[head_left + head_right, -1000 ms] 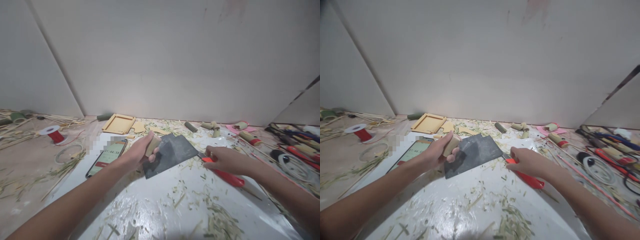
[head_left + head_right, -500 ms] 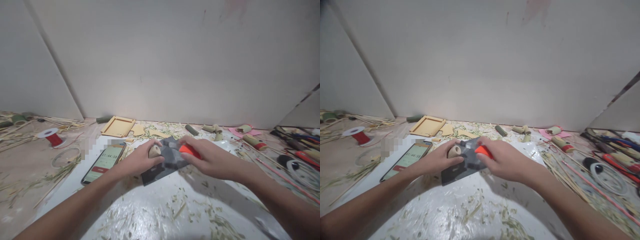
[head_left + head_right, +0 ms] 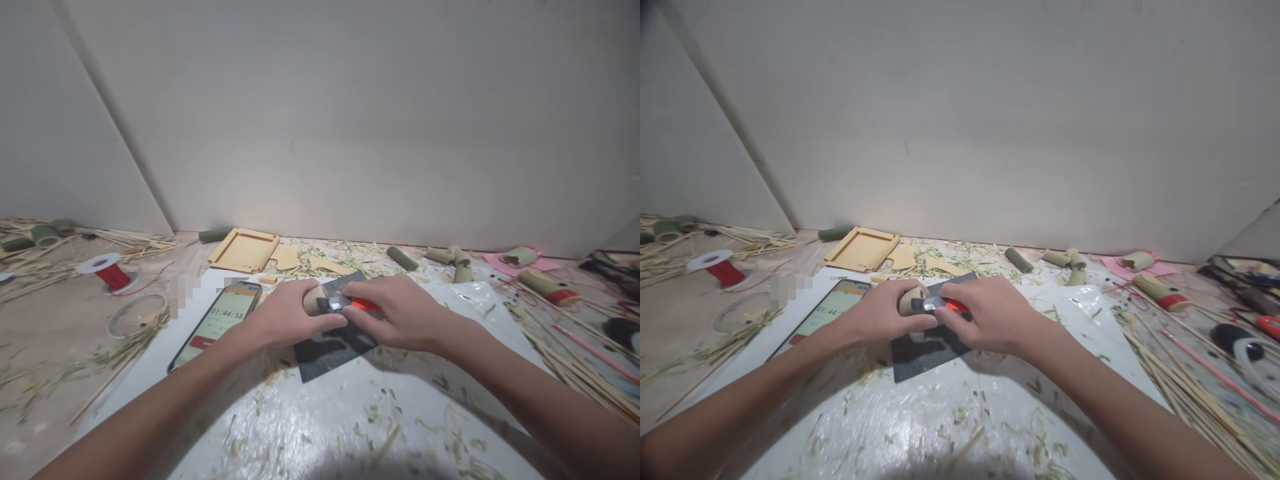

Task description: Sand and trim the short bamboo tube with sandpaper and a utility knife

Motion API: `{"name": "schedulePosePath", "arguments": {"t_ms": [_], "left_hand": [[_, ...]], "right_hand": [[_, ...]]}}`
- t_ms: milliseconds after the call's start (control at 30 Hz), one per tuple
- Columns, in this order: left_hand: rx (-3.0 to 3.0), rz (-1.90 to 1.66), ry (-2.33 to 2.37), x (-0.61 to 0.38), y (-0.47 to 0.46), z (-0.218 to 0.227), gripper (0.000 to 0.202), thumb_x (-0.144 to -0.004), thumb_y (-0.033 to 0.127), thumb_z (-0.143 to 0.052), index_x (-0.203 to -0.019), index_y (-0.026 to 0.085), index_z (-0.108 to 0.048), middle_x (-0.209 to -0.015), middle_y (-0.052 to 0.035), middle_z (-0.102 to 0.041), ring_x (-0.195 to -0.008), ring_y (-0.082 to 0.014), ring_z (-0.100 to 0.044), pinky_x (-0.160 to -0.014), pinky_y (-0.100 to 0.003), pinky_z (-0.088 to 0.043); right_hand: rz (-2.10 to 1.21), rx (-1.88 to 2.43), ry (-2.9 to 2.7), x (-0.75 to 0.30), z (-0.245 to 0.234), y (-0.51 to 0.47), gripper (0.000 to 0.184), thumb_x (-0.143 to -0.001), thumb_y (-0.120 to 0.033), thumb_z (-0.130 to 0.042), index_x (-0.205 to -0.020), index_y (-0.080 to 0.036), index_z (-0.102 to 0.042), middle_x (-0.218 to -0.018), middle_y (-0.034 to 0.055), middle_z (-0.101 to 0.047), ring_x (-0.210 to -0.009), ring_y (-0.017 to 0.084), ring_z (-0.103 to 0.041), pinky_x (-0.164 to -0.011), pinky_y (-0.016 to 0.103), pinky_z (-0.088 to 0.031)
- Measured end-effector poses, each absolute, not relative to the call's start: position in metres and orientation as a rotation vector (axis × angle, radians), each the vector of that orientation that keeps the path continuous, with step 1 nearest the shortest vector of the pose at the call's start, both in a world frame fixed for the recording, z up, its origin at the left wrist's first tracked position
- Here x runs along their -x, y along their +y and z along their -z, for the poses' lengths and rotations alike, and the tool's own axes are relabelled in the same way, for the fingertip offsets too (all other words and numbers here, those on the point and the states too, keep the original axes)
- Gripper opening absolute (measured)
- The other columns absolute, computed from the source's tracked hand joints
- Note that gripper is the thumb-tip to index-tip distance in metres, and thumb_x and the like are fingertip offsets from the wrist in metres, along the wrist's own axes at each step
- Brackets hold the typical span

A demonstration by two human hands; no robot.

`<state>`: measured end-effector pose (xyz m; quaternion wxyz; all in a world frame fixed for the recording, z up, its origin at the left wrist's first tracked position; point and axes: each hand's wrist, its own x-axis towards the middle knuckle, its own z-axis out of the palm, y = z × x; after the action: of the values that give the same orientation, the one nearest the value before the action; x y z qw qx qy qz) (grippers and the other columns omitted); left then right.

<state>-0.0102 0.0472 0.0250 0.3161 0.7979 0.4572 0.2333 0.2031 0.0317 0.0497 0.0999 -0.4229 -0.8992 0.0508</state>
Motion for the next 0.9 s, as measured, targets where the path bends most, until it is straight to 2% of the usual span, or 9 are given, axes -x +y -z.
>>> {"name": "schedulePosePath", "arguments": {"t_ms": [100, 233, 300, 467, 667, 900], "left_hand": [[-2.128, -0.652, 1.277, 0.0103, 0.0447, -0.0231, 0.042, -0.068, 0.059, -0.068, -0.069, 0.019, -0.059, -0.065, -0.0009, -0.062, -0.062, -0.0168, -0.053, -0.053, -0.026, -0.032], [-2.150, -0.715, 1.254, 0.0107, 0.0421, -0.0226, 0.036, -0.073, 0.047, -0.067, -0.059, 0.018, -0.049, -0.056, 0.0017, -0.052, -0.055, -0.0131, -0.045, -0.050, -0.025, -0.026], [-2.172, -0.731, 1.246, 0.0106, 0.0413, -0.0230, 0.036, -0.073, 0.045, -0.067, -0.058, 0.019, -0.047, -0.054, 0.0023, -0.049, -0.054, -0.0126, -0.042, -0.050, -0.026, -0.025], [-2.206, -0.690, 1.243, 0.0100, 0.0398, -0.0246, 0.044, -0.070, 0.055, -0.068, -0.057, 0.019, -0.047, -0.052, 0.0027, -0.048, -0.051, -0.0119, -0.040, -0.047, -0.026, -0.023], [-2.263, -0.666, 1.206, 0.0106, 0.0396, -0.0236, 0.039, -0.071, 0.045, -0.067, -0.054, 0.019, -0.042, -0.049, 0.0048, -0.043, -0.048, -0.0103, -0.036, -0.046, -0.026, -0.021], [-2.266, -0.680, 1.239, 0.0119, 0.0377, -0.0252, 0.042, -0.070, 0.045, -0.068, -0.052, 0.019, -0.040, -0.047, 0.0054, -0.039, -0.048, -0.0099, -0.034, -0.046, -0.027, -0.020]], "right_hand": [[-0.136, 1.237, -2.663, -0.1995, -0.0480, 0.0302, 0.021, -0.088, -0.035, -0.046, -0.073, -0.021, -0.048, -0.059, -0.0014, -0.055, -0.052, 0.013, -0.046, -0.052, 0.027, -0.022], [-0.131, 1.220, -2.654, -0.1977, -0.0472, 0.0290, 0.021, -0.087, -0.035, -0.047, -0.071, -0.021, -0.046, -0.058, -0.0015, -0.053, -0.052, 0.013, -0.046, -0.052, 0.027, -0.022], [-0.129, 1.212, -2.648, -0.1975, -0.0474, 0.0284, 0.022, -0.086, -0.035, -0.047, -0.070, -0.021, -0.045, -0.057, -0.0017, -0.052, -0.051, 0.013, -0.044, -0.052, 0.027, -0.022], [-0.171, 1.160, -2.676, -0.1982, -0.0486, 0.0275, 0.015, -0.083, -0.031, -0.050, -0.072, -0.021, -0.048, -0.057, -0.0022, -0.053, -0.051, 0.013, -0.044, -0.052, 0.027, -0.024], [-0.226, 1.115, -2.708, -0.1991, -0.0510, 0.0264, 0.015, -0.083, -0.030, -0.049, -0.071, -0.022, -0.049, -0.055, -0.0029, -0.051, -0.049, 0.012, -0.042, -0.052, 0.027, -0.025], [-0.176, 1.124, -2.652, -0.1979, -0.0516, 0.0246, 0.017, -0.083, -0.030, -0.049, -0.069, -0.021, -0.048, -0.053, -0.0037, -0.048, -0.047, 0.011, -0.040, -0.051, 0.027, -0.022]]}}
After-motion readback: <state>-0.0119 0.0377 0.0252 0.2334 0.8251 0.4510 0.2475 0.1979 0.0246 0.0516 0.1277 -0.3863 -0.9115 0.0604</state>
